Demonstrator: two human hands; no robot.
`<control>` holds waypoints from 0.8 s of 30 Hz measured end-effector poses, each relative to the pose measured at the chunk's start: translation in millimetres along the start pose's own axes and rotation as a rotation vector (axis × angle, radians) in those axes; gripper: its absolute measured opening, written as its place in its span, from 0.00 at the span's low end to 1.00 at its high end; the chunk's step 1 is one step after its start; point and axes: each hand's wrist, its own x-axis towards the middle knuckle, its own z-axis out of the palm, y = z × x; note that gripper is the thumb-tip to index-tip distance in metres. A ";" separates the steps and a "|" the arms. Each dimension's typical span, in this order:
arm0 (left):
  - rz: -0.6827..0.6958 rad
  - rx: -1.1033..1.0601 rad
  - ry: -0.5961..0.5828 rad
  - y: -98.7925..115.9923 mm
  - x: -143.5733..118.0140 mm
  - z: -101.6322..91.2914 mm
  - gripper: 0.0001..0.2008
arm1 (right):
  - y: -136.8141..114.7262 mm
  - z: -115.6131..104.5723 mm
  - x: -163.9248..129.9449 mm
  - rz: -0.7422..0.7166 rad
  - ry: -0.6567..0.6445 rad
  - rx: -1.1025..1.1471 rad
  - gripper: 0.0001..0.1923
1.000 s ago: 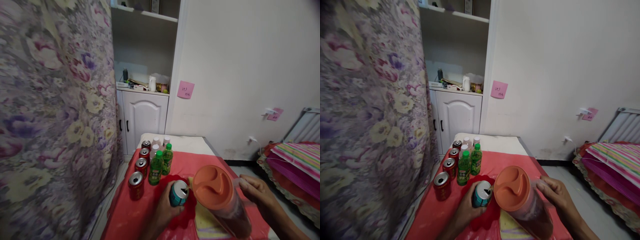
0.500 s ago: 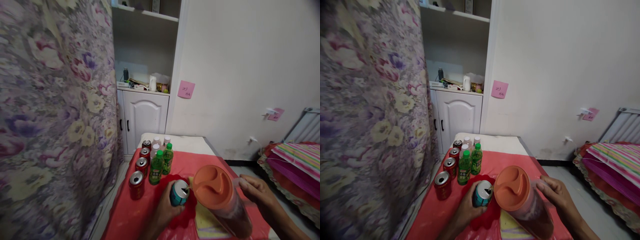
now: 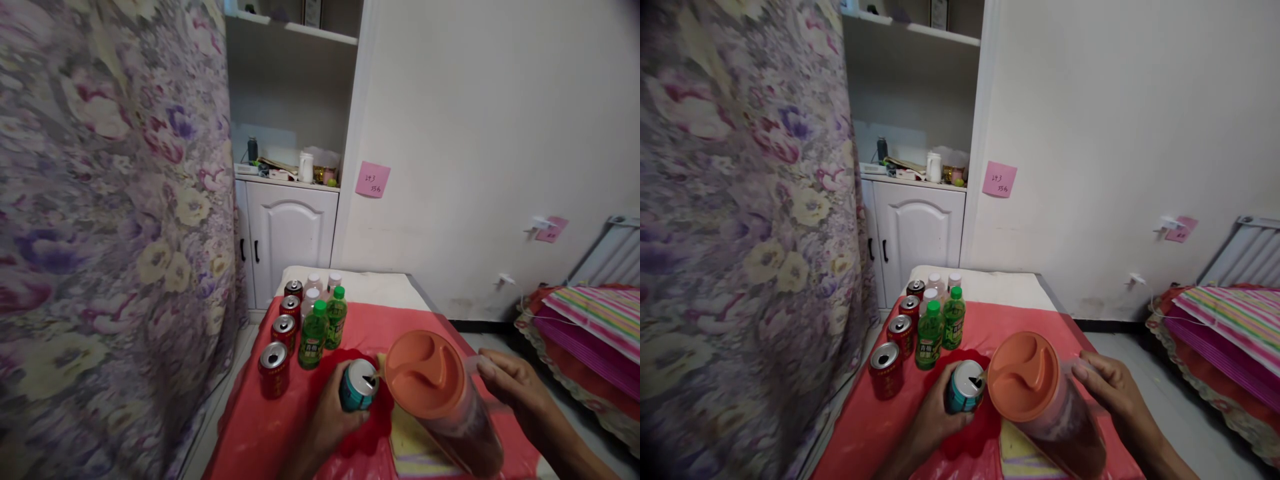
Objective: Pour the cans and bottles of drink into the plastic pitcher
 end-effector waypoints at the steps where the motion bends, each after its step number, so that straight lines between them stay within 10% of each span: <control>1: -0.002 -0.009 -0.003 0.0 0.1 0.1 0.37 | 0.1 -0.1 0.0 -0.001 0.000 -0.004 0.28; 24: 0.010 -0.059 -0.013 18.5 -0.1 8.3 0.36 | 23.0 7.7 -7.7 0.073 0.053 0.147 0.25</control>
